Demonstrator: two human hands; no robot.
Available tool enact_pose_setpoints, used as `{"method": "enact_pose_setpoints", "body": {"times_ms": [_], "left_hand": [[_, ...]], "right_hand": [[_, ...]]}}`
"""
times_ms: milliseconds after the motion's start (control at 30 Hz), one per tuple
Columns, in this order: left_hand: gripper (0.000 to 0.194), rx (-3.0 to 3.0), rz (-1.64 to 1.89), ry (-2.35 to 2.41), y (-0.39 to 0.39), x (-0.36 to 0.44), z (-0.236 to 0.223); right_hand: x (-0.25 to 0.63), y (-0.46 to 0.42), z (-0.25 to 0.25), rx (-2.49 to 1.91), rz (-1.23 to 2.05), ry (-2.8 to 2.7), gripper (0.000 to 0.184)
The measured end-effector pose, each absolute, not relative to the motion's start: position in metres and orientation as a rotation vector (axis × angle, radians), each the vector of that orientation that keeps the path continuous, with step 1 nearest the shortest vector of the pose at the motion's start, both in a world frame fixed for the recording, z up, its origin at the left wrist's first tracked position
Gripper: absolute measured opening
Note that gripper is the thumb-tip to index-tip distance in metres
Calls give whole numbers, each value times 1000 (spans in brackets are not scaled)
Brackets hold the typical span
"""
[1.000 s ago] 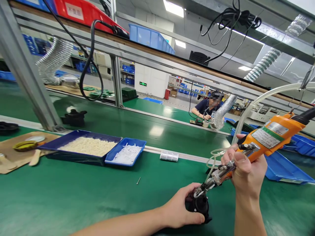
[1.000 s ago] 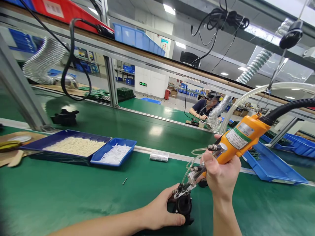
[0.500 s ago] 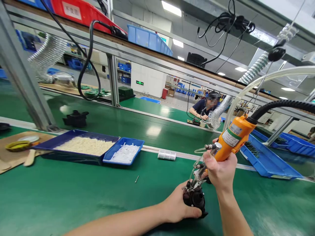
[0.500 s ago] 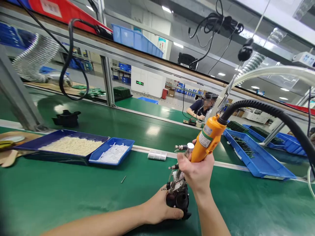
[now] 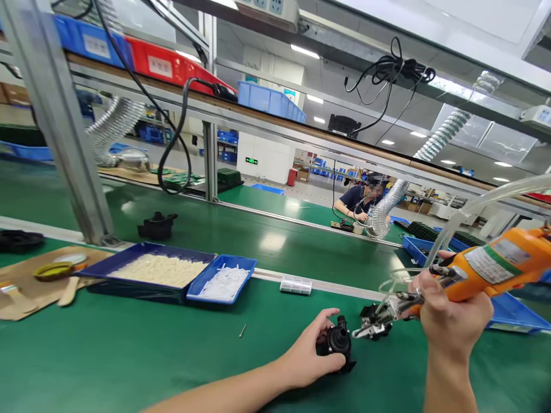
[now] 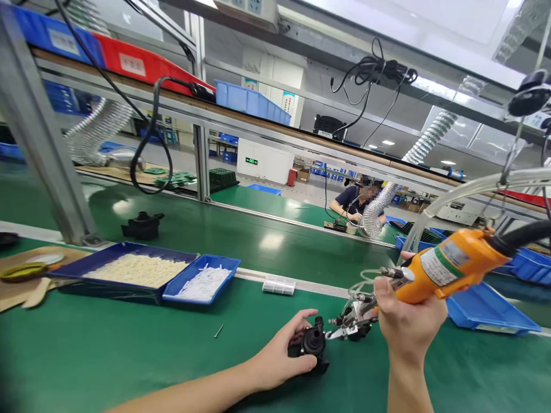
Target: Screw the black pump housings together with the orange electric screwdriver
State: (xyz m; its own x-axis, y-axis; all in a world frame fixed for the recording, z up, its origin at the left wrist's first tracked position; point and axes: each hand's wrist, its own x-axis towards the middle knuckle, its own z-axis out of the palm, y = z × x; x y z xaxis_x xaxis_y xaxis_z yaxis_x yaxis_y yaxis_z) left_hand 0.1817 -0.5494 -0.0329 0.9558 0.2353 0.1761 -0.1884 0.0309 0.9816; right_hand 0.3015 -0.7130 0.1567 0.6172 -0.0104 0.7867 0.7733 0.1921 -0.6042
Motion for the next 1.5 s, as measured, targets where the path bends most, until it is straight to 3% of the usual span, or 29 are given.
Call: {"method": "enact_pose_setpoints", "body": {"times_ms": [300,467,833,1300,1500], "left_hand": [[88,1487,280,-30,-544,184,-41],[94,1451,246,-22,-543,185,-48],[85,1445,227,-40,-542,186,-46],[79,1405,232,4,-539,190,-37],[80,1411,218,-4,-543,188,-36]], "right_hand": [[296,-697,152,-1215,-322,-858,51],[295,-695,149,-1224,-336,-852,51],[299,-692,144,-1284,-344,-848,58],[259,-667,151,-1329,-347,-878,37],[259,-666,149,-1339,-357,-828,37]]}}
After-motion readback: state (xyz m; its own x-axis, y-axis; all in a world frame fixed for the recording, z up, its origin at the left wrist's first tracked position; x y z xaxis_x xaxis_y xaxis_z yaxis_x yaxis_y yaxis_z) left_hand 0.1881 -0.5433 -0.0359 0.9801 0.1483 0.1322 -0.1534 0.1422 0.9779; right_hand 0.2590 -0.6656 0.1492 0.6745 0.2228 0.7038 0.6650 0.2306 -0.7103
